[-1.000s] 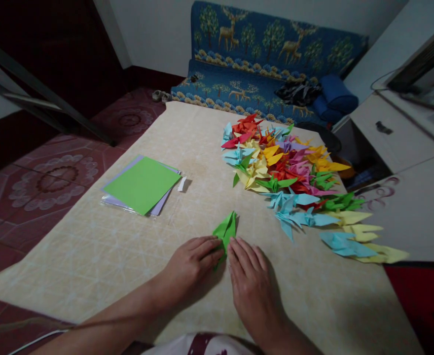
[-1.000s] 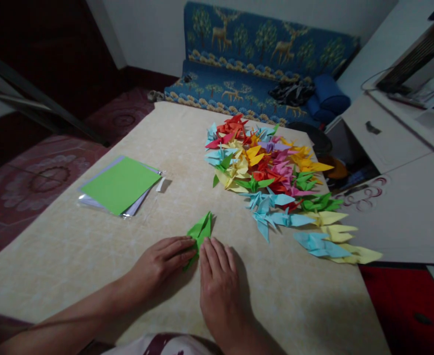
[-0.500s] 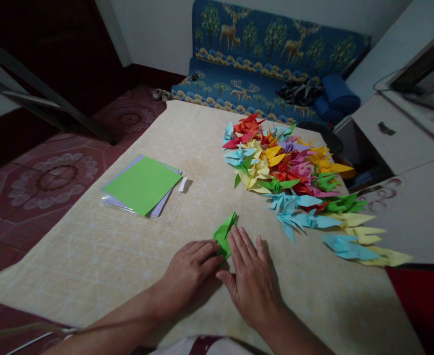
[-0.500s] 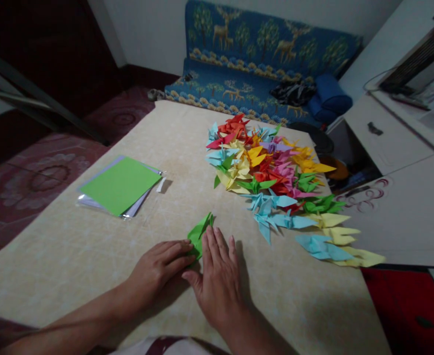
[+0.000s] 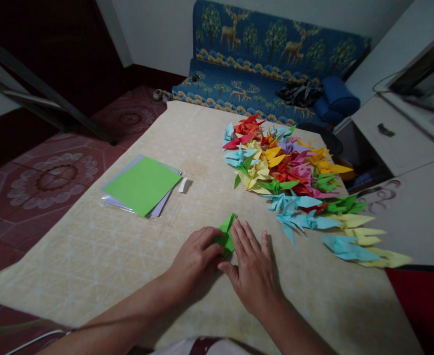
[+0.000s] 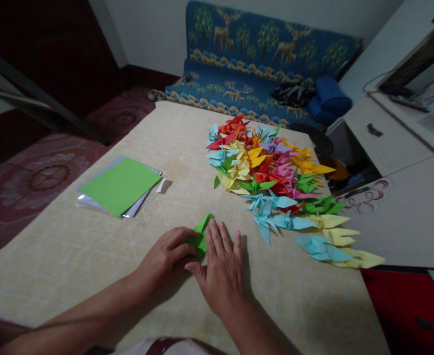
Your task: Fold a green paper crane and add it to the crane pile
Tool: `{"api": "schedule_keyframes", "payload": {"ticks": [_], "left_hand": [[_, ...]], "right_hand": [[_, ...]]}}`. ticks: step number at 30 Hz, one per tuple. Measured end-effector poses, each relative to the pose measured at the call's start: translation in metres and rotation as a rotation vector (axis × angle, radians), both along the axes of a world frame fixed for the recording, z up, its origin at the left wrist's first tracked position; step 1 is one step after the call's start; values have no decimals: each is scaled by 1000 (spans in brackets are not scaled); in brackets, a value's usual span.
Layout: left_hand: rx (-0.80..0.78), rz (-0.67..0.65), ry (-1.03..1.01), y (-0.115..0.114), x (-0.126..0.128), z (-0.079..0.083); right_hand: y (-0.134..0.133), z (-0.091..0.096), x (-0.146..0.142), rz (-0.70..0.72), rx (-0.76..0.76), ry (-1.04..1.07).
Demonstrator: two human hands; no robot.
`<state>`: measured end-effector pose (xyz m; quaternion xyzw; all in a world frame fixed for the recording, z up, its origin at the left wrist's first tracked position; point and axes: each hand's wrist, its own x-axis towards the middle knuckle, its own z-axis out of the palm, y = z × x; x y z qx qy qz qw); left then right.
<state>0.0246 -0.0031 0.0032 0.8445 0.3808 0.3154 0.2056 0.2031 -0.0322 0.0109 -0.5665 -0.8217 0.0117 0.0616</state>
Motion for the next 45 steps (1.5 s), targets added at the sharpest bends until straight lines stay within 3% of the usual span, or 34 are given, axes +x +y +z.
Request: {"api": "schedule_keyframes", "payload": {"ticks": [5, 11, 19, 35, 45], "left_hand": [[26, 56, 57, 4, -5, -3], [43, 4, 285, 6, -8, -1], [48, -31, 431, 17, -6, 4], [-12, -178, 392, 51, -2, 4], [106, -184, 429, 28, -15, -8]], "right_hand": [[0, -1, -2, -5, 21, 16], [-1, -1, -3, -20, 28, 34], [-2, -1, -6, -17, 21, 17], [4, -3, -9, -44, 6, 45], [-5, -5, -12, -18, -2, -36]]}}
